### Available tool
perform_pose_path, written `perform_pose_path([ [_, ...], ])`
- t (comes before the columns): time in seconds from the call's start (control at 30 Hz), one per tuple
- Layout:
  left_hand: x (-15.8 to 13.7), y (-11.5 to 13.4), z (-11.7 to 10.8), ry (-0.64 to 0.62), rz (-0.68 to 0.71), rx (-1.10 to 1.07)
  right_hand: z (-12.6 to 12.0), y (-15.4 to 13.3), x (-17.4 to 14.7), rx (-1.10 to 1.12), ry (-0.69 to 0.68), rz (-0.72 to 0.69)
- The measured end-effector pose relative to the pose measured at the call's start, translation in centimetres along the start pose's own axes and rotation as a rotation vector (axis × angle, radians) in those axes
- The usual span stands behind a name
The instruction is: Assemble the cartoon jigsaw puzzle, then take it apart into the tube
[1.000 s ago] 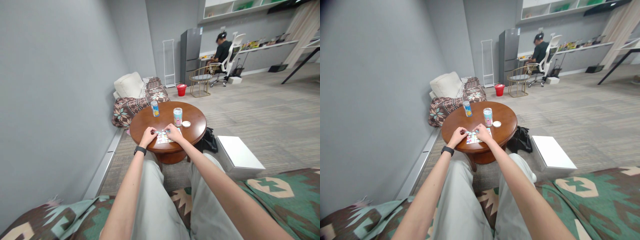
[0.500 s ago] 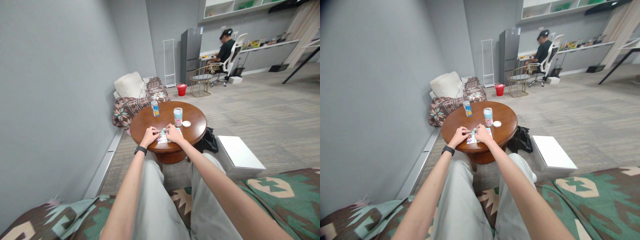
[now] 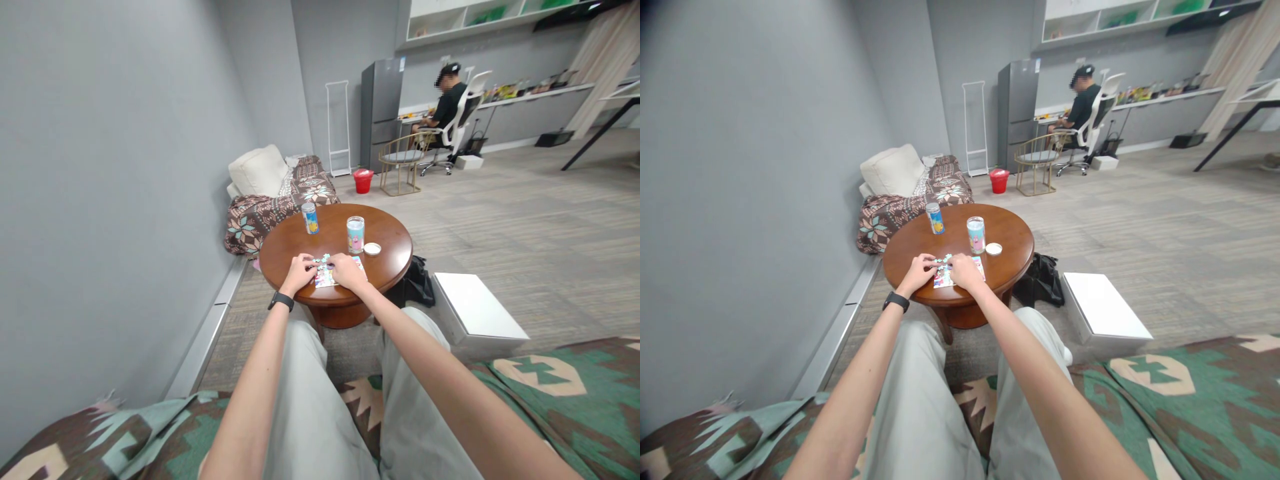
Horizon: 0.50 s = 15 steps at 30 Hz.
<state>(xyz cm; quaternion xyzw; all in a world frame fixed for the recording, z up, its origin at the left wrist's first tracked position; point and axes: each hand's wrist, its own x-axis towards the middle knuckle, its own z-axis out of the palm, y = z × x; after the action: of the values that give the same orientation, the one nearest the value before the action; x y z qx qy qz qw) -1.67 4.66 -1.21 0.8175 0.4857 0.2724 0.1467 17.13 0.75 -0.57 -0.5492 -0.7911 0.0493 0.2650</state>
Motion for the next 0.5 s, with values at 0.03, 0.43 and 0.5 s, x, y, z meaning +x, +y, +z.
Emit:
perform_pose_path([
  [0.03, 0.03, 0.05, 0.06, 0.000, 0.000, 0.014, 0.02, 0.01, 0.00, 0.004, 0.000, -0.015],
  [0.43, -0.18, 0.47, -0.31, -0.055, 0.040, 0.049, -0.61, -0.64, -0.46, -0.127, -0.082, -0.035],
  [0.5, -0.13, 0.51, -0.24, -0.059, 0.039, 0.063, -0.62, -0.73, -0.51, -0.128, -0.069, -0.029],
])
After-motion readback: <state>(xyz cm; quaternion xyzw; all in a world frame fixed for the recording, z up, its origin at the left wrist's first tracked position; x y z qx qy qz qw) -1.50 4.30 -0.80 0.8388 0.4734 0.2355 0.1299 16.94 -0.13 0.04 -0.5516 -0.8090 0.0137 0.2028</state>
